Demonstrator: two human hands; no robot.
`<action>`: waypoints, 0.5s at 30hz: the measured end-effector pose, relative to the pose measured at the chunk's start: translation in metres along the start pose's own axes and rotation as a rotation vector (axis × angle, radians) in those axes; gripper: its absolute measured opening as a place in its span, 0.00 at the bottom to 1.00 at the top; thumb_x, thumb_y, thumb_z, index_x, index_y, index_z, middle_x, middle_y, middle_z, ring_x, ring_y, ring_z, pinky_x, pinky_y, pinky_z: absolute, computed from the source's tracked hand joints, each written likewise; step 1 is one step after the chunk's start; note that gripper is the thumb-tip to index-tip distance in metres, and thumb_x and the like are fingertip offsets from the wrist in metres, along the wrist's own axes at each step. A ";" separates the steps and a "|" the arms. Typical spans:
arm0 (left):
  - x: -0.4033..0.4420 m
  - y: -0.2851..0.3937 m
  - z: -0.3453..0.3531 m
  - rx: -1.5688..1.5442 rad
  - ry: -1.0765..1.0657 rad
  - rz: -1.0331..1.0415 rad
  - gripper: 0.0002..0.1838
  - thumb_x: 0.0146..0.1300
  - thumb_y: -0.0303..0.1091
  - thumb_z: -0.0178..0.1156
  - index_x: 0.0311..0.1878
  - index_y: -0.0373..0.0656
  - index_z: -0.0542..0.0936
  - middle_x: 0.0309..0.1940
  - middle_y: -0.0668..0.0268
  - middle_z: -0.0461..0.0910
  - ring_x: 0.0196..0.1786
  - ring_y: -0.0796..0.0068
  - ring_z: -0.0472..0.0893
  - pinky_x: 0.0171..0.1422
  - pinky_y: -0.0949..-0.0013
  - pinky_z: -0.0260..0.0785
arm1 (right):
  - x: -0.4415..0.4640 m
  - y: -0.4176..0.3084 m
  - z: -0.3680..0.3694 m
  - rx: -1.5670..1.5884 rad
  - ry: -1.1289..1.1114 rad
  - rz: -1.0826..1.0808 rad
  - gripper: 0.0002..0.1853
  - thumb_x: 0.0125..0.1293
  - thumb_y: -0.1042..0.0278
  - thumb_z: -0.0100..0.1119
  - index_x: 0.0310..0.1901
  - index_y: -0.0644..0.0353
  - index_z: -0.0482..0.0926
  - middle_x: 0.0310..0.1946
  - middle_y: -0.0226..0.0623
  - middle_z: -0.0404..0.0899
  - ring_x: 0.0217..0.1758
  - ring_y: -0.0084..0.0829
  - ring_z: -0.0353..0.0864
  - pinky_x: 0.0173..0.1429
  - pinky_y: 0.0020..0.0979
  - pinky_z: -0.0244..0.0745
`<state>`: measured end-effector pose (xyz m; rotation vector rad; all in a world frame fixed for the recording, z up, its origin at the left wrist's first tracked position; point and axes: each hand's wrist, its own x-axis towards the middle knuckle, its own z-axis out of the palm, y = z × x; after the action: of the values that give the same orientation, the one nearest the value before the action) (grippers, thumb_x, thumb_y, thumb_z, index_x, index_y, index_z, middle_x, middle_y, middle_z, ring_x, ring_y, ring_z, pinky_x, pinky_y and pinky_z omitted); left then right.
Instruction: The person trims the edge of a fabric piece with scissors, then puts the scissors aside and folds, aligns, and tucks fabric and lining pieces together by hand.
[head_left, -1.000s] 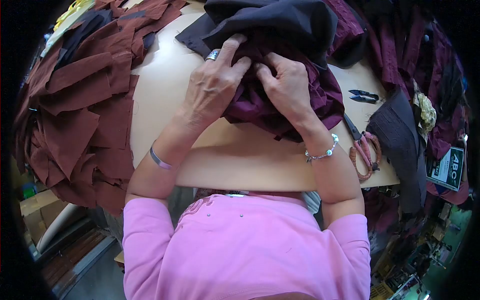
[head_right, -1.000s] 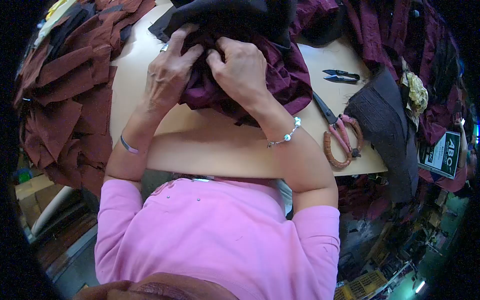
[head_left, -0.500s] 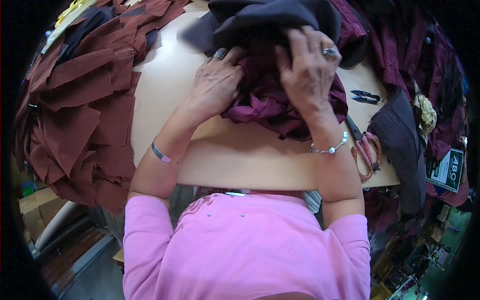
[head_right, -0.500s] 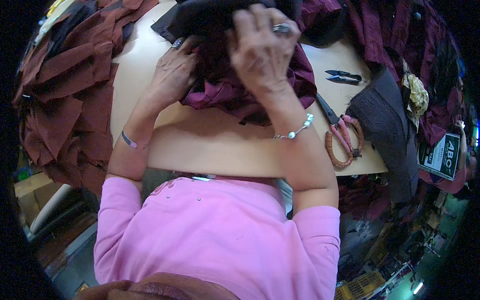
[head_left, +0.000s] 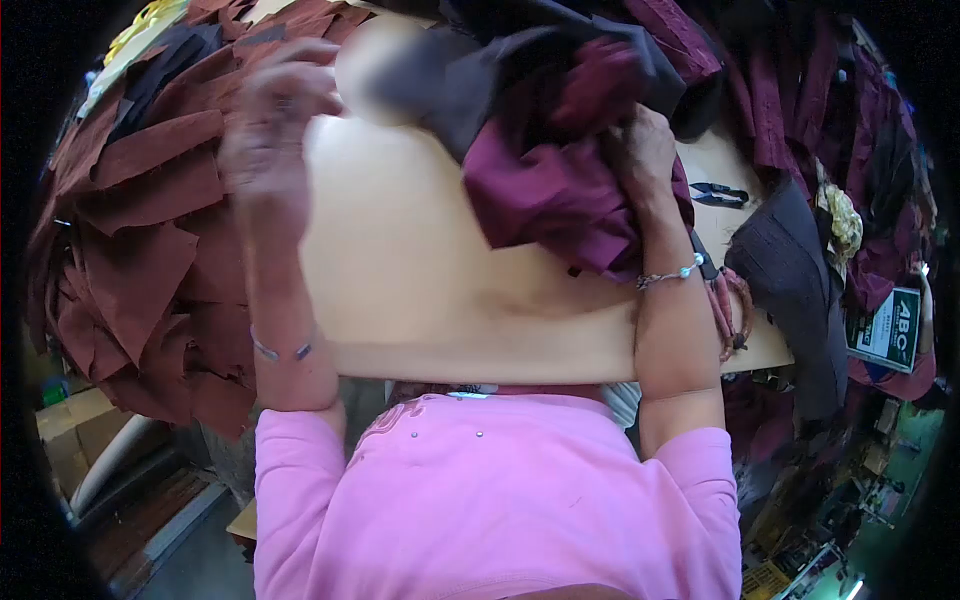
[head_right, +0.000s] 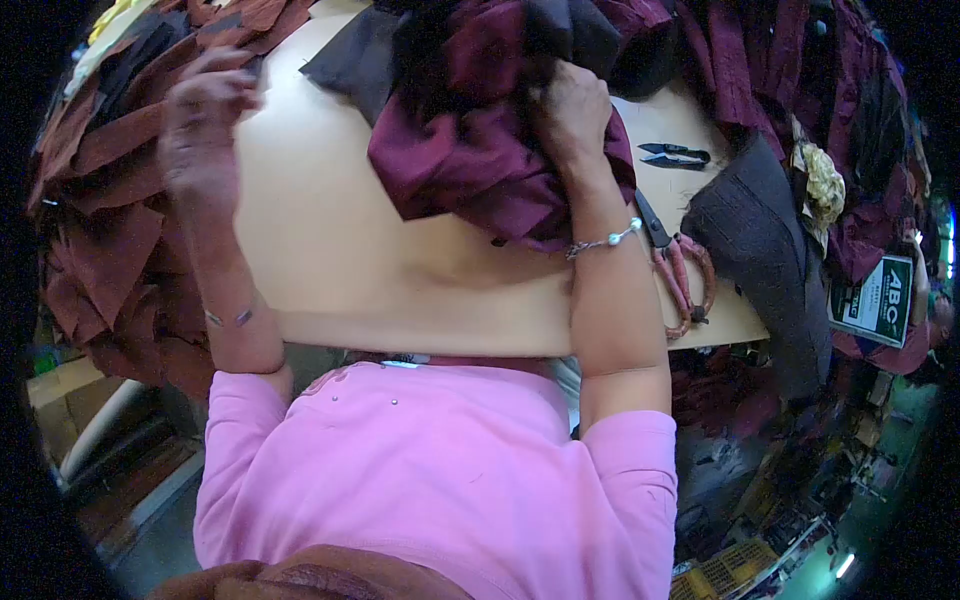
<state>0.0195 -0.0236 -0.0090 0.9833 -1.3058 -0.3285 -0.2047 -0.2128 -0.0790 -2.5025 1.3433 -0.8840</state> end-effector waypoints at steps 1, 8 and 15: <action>-0.003 -0.004 0.013 0.064 -0.018 -0.070 0.06 0.63 0.29 0.50 0.39 0.38 0.72 0.46 0.59 0.69 0.42 0.73 0.72 0.47 0.72 0.67 | -0.003 -0.007 0.001 -0.010 0.032 -0.078 0.16 0.54 0.55 0.57 0.27 0.62 0.78 0.25 0.46 0.78 0.32 0.48 0.77 0.37 0.42 0.70; -0.014 -0.010 0.055 0.191 -0.119 -0.200 0.10 0.56 0.26 0.60 0.41 0.39 0.72 0.39 0.66 0.73 0.34 0.79 0.75 0.40 0.76 0.71 | 0.000 -0.033 -0.013 -0.002 0.433 -0.465 0.16 0.54 0.53 0.59 0.26 0.58 0.74 0.24 0.36 0.74 0.26 0.39 0.73 0.36 0.37 0.65; -0.014 -0.002 0.064 0.241 -0.114 -0.269 0.09 0.59 0.30 0.58 0.42 0.40 0.73 0.32 0.66 0.76 0.33 0.79 0.76 0.39 0.78 0.71 | -0.027 -0.079 -0.031 0.157 0.265 -0.639 0.19 0.45 0.49 0.64 0.24 0.56 0.71 0.21 0.33 0.70 0.24 0.34 0.73 0.32 0.34 0.63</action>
<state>-0.0422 -0.0419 -0.0236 1.3663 -1.3383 -0.4450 -0.1784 -0.1415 -0.0333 -2.7858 0.4671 -1.4119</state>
